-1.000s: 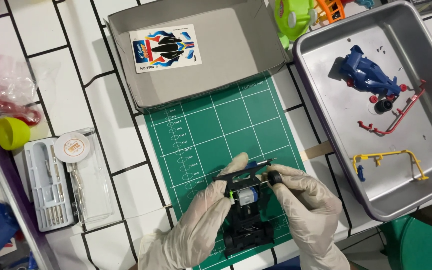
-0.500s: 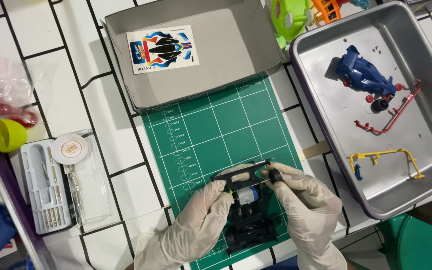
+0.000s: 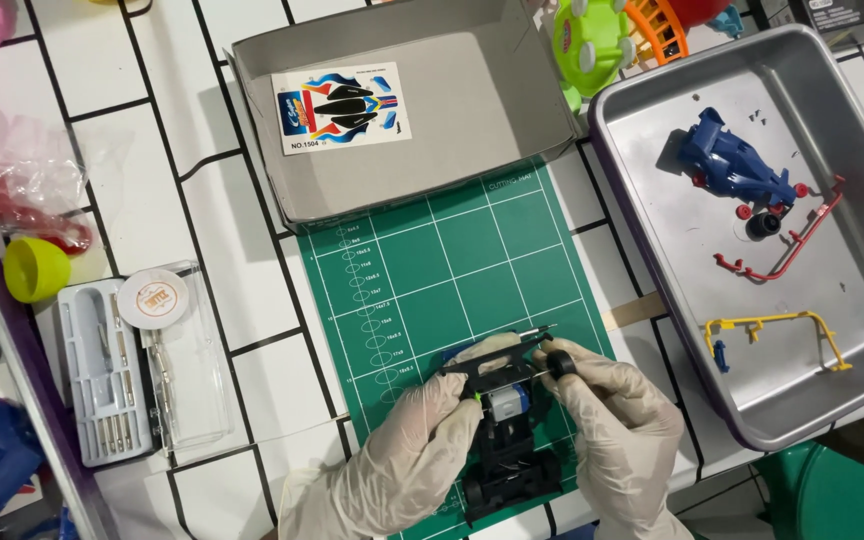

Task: The person assembles a blue model car on a green cutting mat. They attach wheels to the chassis using a screwdriver, then place the blue car body onto the chassis and press it down to secure it.

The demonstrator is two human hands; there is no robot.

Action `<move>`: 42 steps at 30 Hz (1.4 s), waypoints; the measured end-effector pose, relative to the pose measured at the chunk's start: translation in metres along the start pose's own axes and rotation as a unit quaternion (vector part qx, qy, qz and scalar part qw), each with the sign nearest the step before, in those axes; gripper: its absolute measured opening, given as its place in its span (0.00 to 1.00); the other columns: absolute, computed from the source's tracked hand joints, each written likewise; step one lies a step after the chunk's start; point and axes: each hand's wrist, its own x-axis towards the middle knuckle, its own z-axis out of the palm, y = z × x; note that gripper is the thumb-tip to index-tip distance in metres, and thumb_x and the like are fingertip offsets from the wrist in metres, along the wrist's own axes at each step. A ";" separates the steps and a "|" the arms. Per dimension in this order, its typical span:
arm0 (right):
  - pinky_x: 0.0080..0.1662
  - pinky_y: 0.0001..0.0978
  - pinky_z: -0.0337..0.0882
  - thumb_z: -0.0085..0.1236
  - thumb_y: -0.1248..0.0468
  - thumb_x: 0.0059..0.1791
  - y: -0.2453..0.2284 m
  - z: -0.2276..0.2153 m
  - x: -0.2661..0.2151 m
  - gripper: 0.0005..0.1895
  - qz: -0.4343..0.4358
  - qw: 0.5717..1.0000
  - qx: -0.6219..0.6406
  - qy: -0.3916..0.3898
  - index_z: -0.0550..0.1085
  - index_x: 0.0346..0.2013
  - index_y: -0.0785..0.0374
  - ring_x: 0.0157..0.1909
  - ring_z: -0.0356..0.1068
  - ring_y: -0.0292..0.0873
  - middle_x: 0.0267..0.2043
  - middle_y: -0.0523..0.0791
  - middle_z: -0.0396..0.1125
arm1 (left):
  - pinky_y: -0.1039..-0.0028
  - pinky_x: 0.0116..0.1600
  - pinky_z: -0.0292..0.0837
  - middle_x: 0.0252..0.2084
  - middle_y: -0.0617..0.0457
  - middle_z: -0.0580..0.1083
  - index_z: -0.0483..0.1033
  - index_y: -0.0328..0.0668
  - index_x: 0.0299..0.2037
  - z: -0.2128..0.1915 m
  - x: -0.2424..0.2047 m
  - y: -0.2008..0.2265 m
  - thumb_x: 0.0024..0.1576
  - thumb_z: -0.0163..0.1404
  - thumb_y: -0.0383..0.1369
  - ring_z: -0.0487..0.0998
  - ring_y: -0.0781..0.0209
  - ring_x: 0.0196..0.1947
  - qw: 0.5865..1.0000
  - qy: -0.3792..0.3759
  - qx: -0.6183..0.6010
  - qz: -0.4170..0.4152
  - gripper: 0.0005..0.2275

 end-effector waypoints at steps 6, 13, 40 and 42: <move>0.53 0.44 0.85 0.60 0.75 0.47 -0.002 0.003 -0.002 0.06 -0.023 1.000 -0.019 -0.002 0.79 0.39 0.68 0.52 0.79 0.58 0.48 0.60 0.76 | 0.67 0.75 0.60 0.70 0.38 0.64 0.55 0.30 0.70 -0.010 0.007 0.011 0.63 0.50 0.29 0.67 0.49 0.71 0.982 -0.034 -0.146 -0.112 0.27; 0.52 0.45 0.86 0.60 0.76 0.46 -0.005 0.007 -0.004 0.07 -0.032 0.997 -0.066 0.026 0.79 0.38 0.69 0.52 0.80 0.58 0.48 0.61 0.76 | 0.64 0.73 0.64 0.68 0.37 0.67 0.61 0.31 0.67 -0.006 0.012 0.014 0.60 0.54 0.31 0.70 0.47 0.69 0.982 -0.018 -0.112 -0.149 0.26; 0.56 0.46 0.82 0.60 0.71 0.49 0.005 -0.008 -0.003 0.10 -0.011 1.000 -0.007 -0.027 0.75 0.45 0.66 0.52 0.78 0.59 0.55 0.64 0.72 | 0.71 0.75 0.58 0.53 0.54 0.71 0.56 0.31 0.71 -0.007 0.006 0.000 0.63 0.49 0.31 0.74 0.64 0.57 0.973 -0.037 -0.155 -0.170 0.26; 0.54 0.45 0.82 0.61 0.70 0.48 0.007 -0.010 -0.002 0.11 -0.010 0.999 0.005 -0.034 0.76 0.46 0.66 0.50 0.78 0.59 0.55 0.65 0.72 | 0.71 0.76 0.56 0.60 0.53 0.71 0.57 0.36 0.72 -0.009 0.006 0.003 0.63 0.50 0.32 0.73 0.62 0.63 0.968 -0.023 -0.167 -0.184 0.27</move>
